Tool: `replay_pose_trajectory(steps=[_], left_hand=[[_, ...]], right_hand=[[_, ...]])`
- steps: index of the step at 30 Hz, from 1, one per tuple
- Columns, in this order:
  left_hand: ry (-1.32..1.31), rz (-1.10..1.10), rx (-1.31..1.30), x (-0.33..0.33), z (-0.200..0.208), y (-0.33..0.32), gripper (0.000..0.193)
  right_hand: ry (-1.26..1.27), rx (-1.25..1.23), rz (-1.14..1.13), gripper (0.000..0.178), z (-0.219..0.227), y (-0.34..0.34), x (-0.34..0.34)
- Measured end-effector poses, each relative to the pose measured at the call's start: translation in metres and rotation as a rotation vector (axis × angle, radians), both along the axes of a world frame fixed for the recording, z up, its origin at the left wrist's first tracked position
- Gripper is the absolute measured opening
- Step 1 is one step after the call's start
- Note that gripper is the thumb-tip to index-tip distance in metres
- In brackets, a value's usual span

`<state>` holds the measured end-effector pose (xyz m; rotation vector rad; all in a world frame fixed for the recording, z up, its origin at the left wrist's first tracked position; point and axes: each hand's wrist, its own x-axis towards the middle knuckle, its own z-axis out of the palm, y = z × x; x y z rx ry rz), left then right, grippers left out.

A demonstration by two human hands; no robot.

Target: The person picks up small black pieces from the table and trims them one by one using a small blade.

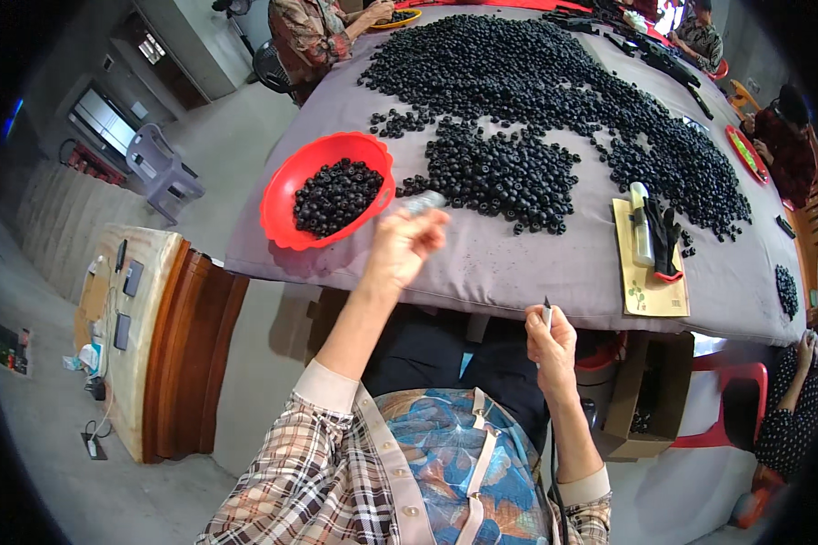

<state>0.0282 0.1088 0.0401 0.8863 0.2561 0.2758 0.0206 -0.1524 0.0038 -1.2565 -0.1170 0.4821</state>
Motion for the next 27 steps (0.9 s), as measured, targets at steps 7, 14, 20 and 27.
replay_pose_trajectory(steps=[7,14,20,27], left_hand=[[0.100,0.078,1.170,0.063,-0.036,-0.069,0.024],[0.138,0.136,1.535,0.090,-0.041,-0.089,0.028],[0.003,0.144,1.672,0.085,-0.054,-0.080,0.023],[0.105,-0.357,0.226,0.016,-0.035,-0.093,0.017]], right_hand=[[-0.055,-0.054,-0.019,0.009,-0.003,0.003,-0.002],[-0.057,-0.055,-0.021,0.009,-0.002,0.001,0.000],[-0.066,-0.069,-0.032,0.008,-0.001,-0.001,0.001],[-0.155,-0.053,-0.095,0.006,-0.004,0.001,0.000]])
